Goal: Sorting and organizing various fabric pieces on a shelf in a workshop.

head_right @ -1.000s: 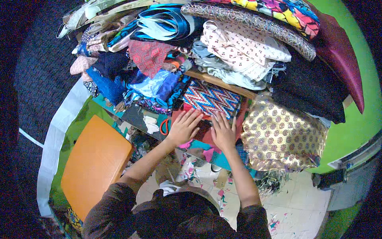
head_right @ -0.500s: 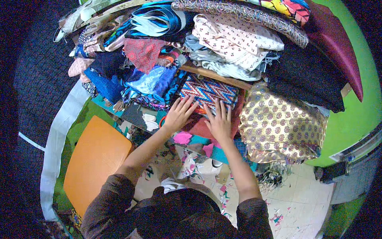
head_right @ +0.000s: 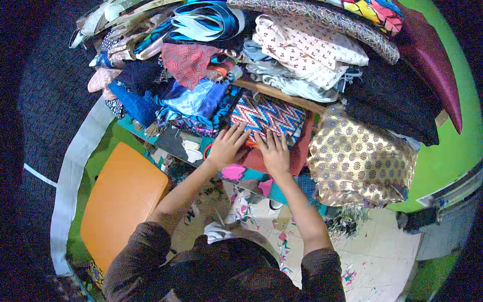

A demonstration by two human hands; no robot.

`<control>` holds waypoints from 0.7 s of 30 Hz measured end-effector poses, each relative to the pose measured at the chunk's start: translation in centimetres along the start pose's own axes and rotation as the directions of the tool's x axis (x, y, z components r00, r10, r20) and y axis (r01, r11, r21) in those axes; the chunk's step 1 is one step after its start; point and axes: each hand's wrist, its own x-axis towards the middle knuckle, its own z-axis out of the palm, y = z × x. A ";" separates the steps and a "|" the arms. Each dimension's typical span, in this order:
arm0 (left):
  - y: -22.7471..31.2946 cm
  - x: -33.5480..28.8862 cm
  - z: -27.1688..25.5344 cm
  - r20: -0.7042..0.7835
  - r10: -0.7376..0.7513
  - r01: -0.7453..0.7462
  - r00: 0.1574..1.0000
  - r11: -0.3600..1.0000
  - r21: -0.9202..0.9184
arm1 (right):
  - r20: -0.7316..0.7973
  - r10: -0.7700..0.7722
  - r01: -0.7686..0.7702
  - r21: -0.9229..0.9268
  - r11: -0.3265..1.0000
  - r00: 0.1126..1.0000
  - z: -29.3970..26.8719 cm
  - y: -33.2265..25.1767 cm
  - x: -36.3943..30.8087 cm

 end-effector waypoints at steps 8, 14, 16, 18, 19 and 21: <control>0.0 -5.4 0.5 0.159 0.090 -0.084 0.983 0.995 -0.044 | 0.304 -0.056 0.039 0.060 0.997 0.951 -2.4 -1.0 -5.7; -0.7 -4.7 2.3 0.107 0.008 -0.034 0.994 0.968 0.247 | 0.365 -0.006 0.077 -0.181 0.980 0.931 -0.8 1.0 -6.4; -0.9 -4.3 2.5 0.071 0.011 -0.029 0.997 0.966 0.258 | 0.337 -0.008 0.102 -0.262 0.960 0.942 0.2 1.0 -6.3; -1.0 -3.9 2.6 0.035 0.014 -0.023 0.999 0.963 0.268 | 0.300 -0.001 0.070 -0.217 0.974 0.954 0.8 1.2 -6.4; -1.0 -3.7 2.2 0.094 -0.005 -0.020 0.996 0.964 0.267 | 0.294 0.006 0.069 -0.245 0.967 0.956 1.0 1.1 -6.3; -1.1 -3.3 1.6 0.170 -0.028 -0.024 0.985 0.956 0.293 | 0.271 0.016 0.063 -0.278 0.958 0.962 1.6 0.9 -6.3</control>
